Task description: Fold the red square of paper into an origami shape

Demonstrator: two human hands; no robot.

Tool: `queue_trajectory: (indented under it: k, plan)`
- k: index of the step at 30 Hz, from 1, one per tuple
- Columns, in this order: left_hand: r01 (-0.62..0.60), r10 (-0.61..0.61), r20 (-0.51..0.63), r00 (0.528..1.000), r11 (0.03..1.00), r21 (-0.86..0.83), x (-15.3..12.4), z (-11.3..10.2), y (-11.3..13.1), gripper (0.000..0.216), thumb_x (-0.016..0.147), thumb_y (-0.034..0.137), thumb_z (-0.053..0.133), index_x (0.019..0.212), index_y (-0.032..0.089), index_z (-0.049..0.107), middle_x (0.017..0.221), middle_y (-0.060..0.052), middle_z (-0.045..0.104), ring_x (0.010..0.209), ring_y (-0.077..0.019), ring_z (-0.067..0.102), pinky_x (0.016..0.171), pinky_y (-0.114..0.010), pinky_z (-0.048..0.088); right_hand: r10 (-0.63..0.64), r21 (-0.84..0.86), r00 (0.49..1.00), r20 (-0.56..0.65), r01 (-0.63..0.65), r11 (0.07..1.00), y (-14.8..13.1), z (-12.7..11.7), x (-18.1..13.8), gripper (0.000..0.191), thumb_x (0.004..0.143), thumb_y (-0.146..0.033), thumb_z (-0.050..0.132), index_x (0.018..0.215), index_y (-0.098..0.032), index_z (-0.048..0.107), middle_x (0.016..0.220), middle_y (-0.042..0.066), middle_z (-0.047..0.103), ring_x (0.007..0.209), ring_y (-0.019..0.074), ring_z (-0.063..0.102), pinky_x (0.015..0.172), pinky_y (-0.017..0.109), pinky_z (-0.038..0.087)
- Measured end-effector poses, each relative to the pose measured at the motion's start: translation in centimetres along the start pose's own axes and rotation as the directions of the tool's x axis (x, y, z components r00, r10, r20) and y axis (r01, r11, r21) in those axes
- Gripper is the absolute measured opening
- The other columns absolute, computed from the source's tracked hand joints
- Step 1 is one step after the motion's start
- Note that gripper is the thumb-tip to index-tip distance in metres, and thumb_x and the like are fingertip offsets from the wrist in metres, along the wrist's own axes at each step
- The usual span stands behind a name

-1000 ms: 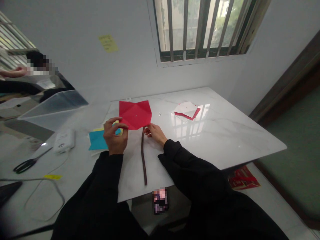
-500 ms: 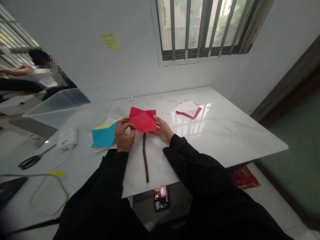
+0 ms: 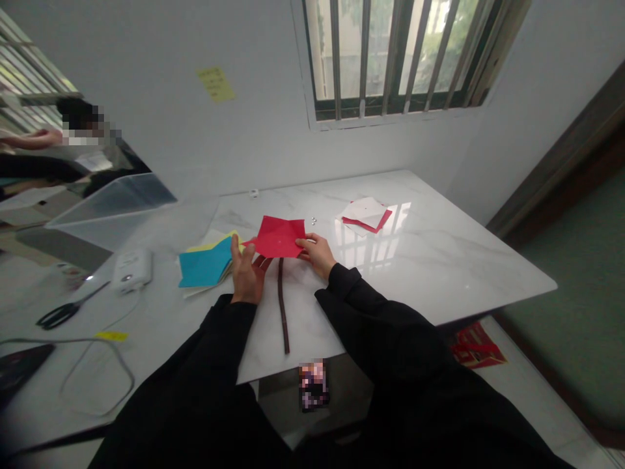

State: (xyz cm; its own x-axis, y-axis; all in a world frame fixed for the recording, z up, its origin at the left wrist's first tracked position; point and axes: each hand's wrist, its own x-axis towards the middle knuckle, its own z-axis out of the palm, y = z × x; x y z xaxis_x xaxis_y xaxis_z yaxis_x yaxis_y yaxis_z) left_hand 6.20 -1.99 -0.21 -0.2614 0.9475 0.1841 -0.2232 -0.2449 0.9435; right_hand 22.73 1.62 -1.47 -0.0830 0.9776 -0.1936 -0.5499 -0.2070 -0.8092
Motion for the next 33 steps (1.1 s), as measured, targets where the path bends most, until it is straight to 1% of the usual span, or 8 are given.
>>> queue_trajectory:
  k: [5,10,15,17,21,27,31,33]
  plan:
    - [0.129,-0.125,0.057,0.991,0.989,-0.075,0.4,-0.7,0.2,0.062,0.093,0.072,0.051,0.140,0.033,0.061,0.134,-0.011,0.067,0.104,-0.0234,0.073,0.091,-0.038,0.061,0.009,-0.008,1.000,-0.002,-0.009,1.000,0.1,0.1,0.1,0.019,0.078,-0.015,0.073,0.089,-0.020,0.058,0.079,-0.002,0.070,0.072,0.0117,0.069,0.064,0.021,0.054]
    - [0.259,-0.244,0.098,0.965,0.948,-0.187,0.7,-0.1,-0.3,0.042,0.091,0.052,0.069,0.122,0.024,0.071,0.118,-0.011,0.073,0.098,-0.0216,0.073,0.081,-0.031,0.062,0.004,-0.028,1.000,0.012,-0.003,1.000,0.1,0.2,0.1,0.021,0.077,-0.017,0.076,0.086,-0.020,0.057,0.081,-0.001,0.070,0.071,0.0119,0.068,0.066,0.023,0.054]
    - [0.234,-0.209,0.149,0.966,0.957,-0.169,0.9,0.3,-0.5,0.037,0.085,0.041,0.079,0.114,0.019,0.073,0.113,-0.009,0.077,0.093,-0.0191,0.074,0.072,-0.025,0.061,-0.011,-0.021,1.000,0.008,0.011,1.000,0.2,0.2,0.4,0.017,0.080,-0.016,0.073,0.084,-0.019,0.057,0.078,-0.002,0.069,0.068,0.0114,0.065,0.064,0.023,0.053]
    - [0.220,-0.198,0.155,0.968,0.965,-0.144,1.0,0.3,-0.7,0.036,0.082,0.036,0.083,0.111,0.017,0.073,0.113,-0.010,0.078,0.095,-0.0200,0.075,0.075,-0.026,0.062,-0.022,-0.027,1.000,0.010,0.022,0.999,0.3,0.1,0.5,0.019,0.078,-0.016,0.075,0.083,-0.019,0.057,0.077,-0.002,0.068,0.067,0.0110,0.064,0.063,0.023,0.052]
    - [0.204,-0.186,0.132,0.974,0.970,-0.135,1.4,0.2,-1.3,0.038,0.078,0.031,0.087,0.109,0.014,0.073,0.114,-0.014,0.079,0.107,-0.0256,0.075,0.093,-0.037,0.062,-0.054,-0.038,0.997,0.047,0.056,0.998,0.5,0.0,0.5,0.025,0.075,-0.022,0.082,0.083,-0.019,0.058,0.081,-0.002,0.068,0.073,0.0117,0.065,0.068,0.023,0.053]
    - [0.146,-0.134,0.085,0.987,0.977,-0.158,1.6,0.2,-1.8,0.044,0.073,0.029,0.090,0.110,0.013,0.074,0.115,-0.014,0.079,0.113,-0.0280,0.074,0.103,-0.043,0.059,-0.068,-0.029,0.969,0.236,0.077,0.997,-0.2,0.0,-0.4,0.040,0.076,-0.051,0.087,0.095,-0.022,0.066,0.097,0.000,0.072,0.085,0.0149,0.067,0.074,0.025,0.053]
    - [0.143,-0.134,0.067,0.989,0.977,-0.160,1.6,0.1,-1.9,0.049,0.068,0.031,0.094,0.109,0.013,0.075,0.116,-0.014,0.079,0.112,-0.0288,0.075,0.103,-0.044,0.059,0.015,0.020,0.977,0.211,-0.020,1.000,-0.9,-0.3,-0.1,0.059,0.085,-0.079,0.065,0.094,-0.021,0.068,0.094,0.005,0.073,0.083,0.0173,0.066,0.072,0.028,0.054]
    - [0.148,-0.138,0.072,0.988,0.976,-0.160,1.6,0.1,-1.9,0.051,0.066,0.032,0.096,0.109,0.013,0.075,0.116,-0.014,0.079,0.111,-0.0295,0.075,0.104,-0.045,0.059,0.066,0.028,0.982,0.175,-0.073,0.997,-0.8,-0.4,0.2,0.063,0.090,-0.081,0.056,0.090,-0.019,0.068,0.088,0.006,0.073,0.078,0.0169,0.065,0.072,0.029,0.053]
